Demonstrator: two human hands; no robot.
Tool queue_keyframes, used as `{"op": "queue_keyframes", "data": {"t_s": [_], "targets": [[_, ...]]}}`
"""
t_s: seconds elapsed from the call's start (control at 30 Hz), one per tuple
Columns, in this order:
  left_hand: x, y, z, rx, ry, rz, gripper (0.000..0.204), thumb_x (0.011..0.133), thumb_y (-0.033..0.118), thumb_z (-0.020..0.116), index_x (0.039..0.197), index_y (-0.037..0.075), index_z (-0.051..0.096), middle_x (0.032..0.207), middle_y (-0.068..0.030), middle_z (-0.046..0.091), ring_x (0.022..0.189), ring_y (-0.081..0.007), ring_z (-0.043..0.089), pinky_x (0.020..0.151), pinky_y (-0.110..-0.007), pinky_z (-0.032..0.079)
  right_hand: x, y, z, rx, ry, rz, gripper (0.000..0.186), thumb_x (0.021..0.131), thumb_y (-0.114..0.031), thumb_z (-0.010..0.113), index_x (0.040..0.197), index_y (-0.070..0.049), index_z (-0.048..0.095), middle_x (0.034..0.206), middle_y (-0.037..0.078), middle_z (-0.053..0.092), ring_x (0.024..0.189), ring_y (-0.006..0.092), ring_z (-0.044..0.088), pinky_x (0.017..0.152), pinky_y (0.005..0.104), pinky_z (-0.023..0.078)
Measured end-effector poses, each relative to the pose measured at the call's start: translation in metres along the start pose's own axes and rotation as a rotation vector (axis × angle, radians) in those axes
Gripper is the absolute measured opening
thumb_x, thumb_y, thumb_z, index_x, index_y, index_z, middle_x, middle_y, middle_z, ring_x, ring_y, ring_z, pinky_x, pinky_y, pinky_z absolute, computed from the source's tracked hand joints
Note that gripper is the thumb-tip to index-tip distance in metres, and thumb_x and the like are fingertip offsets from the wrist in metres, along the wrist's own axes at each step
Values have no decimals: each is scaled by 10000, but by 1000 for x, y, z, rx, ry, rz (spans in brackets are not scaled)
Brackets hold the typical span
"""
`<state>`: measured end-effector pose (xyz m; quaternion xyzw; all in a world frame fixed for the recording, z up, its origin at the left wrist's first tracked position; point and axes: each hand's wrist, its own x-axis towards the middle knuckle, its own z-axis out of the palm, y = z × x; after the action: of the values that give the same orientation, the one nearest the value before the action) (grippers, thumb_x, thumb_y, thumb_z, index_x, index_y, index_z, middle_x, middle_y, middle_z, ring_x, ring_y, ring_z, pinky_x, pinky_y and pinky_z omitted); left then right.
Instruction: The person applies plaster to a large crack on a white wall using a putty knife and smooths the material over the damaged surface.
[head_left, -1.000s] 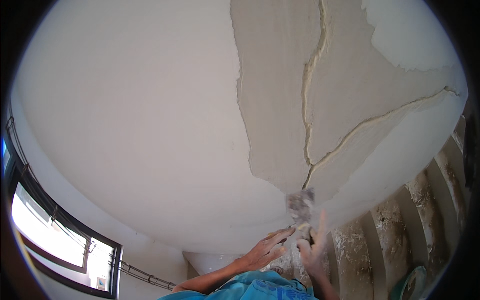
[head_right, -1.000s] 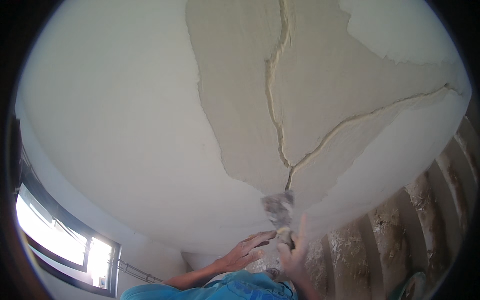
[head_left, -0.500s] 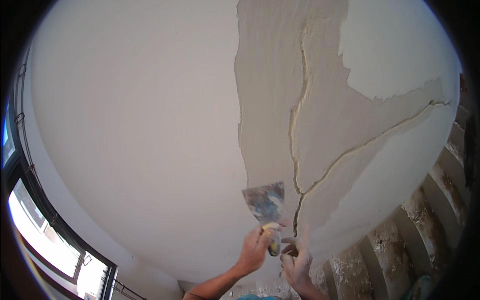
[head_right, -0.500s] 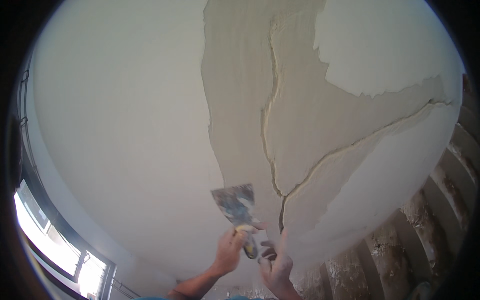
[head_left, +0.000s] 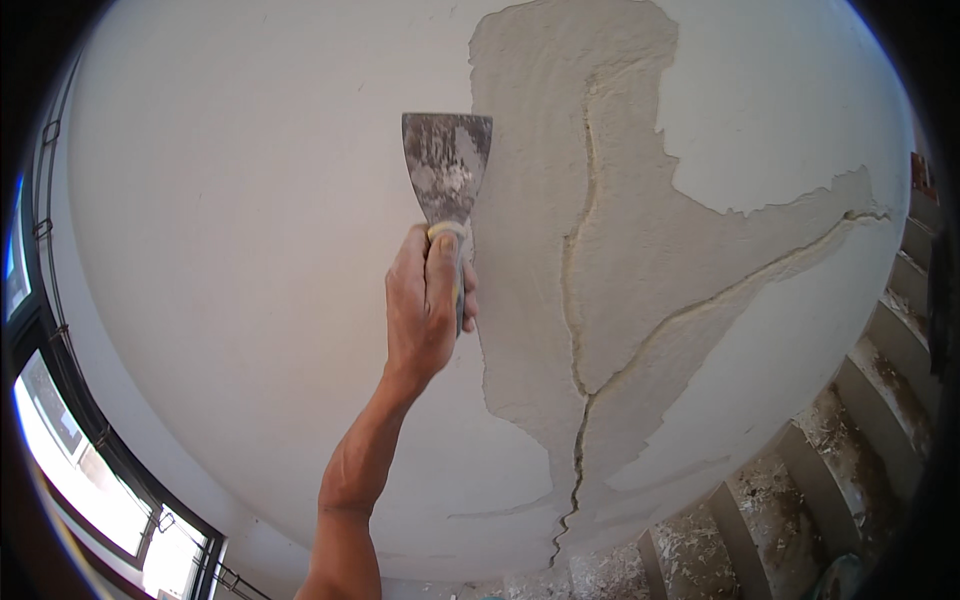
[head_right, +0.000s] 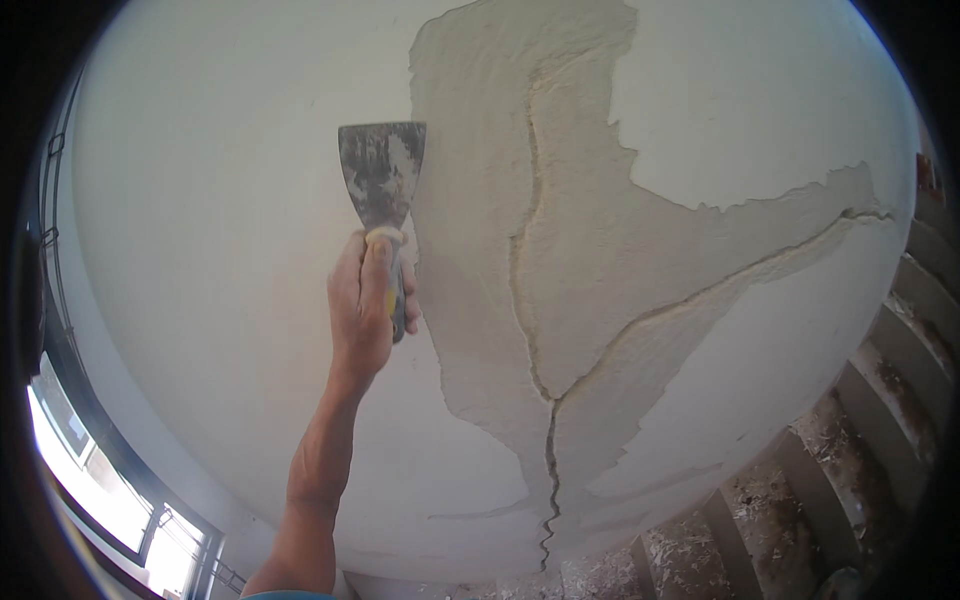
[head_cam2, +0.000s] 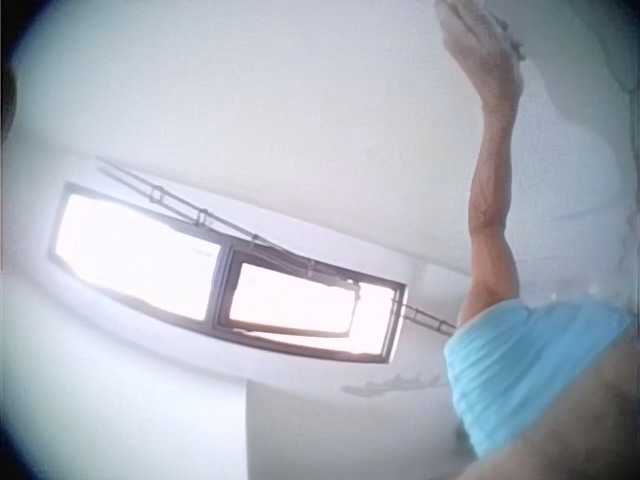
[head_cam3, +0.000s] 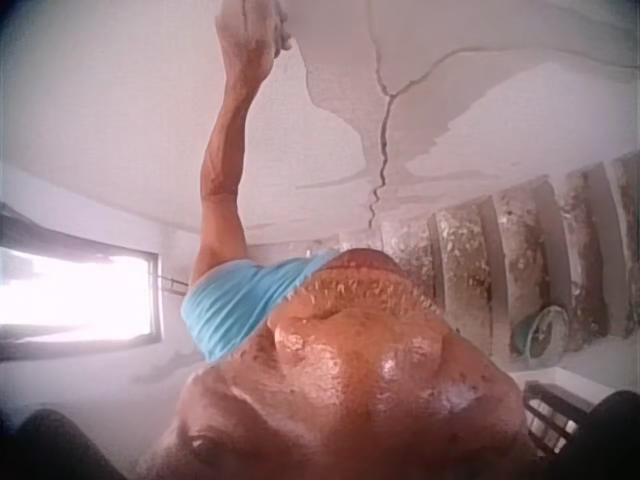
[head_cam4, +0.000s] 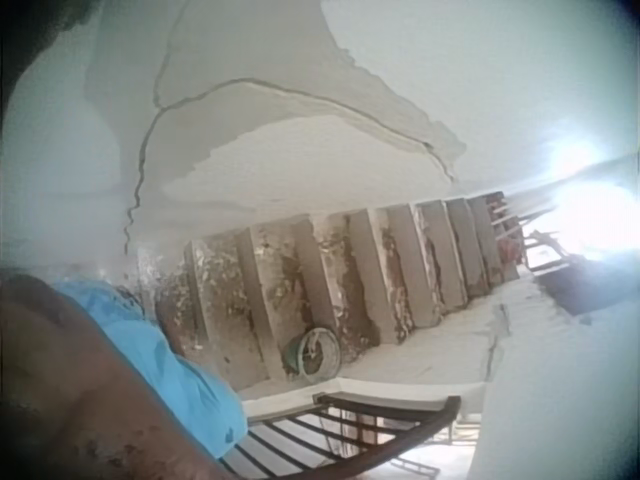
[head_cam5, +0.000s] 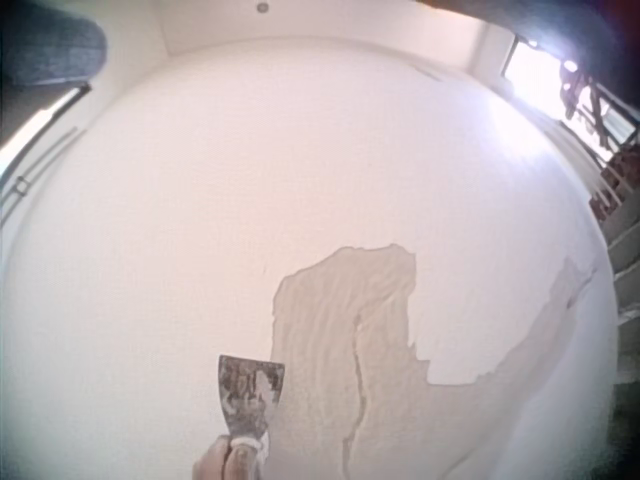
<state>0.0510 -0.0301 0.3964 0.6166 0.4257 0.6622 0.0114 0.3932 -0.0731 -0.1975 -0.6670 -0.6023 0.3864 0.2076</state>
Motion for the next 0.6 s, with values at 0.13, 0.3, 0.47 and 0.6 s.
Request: {"op": "queue_keyframes", "data": {"t_s": [0.13, 0.3, 0.47, 0.6], "targets": [[16, 8, 7, 27, 13, 2, 294, 1104, 242, 414, 1000, -6, 532, 716, -69, 569, 489, -98, 546, 414, -270, 463, -3, -13, -11, 52, -13, 55, 471, 867, -334, 681, 1316, -191, 689, 772, 151, 728, 691, 315, 700, 627, 542, 545], [29, 17, 9, 94, 77, 34, 311, 1113, 246, 419, 932, 10, 512, 688, -60, 570, 484, -96, 554, 400, -274, 460, -2, -23, -16, 94, -4, 68, 476, 863, -323, 671, 1316, -179, 681, 770, 147, 721, 682, 308, 692, 620, 531, 540], [34, 19, 11, 114, 101, 35, 318, 1113, 251, 417, 925, 15, 518, 680, -64, 574, 475, -95, 560, 376, -264, 446, -2, -27, -20, 110, -10, 76, 480, 859, -312, 661, 1316, -167, 673, 767, 142, 714, 673, 301, 684, 613, 519, 535], [35, 21, 14, 109, 114, 32, 321, 1112, 247, 409, 921, 14, 519, 679, -66, 577, 471, -97, 562, 365, -263, 444, -2, -26, -20, 120, -8, 81, 483, 856, -303, 654, 1316, -158, 667, 765, 139, 708, 667, 295, 677, 608, 510, 532]]}}
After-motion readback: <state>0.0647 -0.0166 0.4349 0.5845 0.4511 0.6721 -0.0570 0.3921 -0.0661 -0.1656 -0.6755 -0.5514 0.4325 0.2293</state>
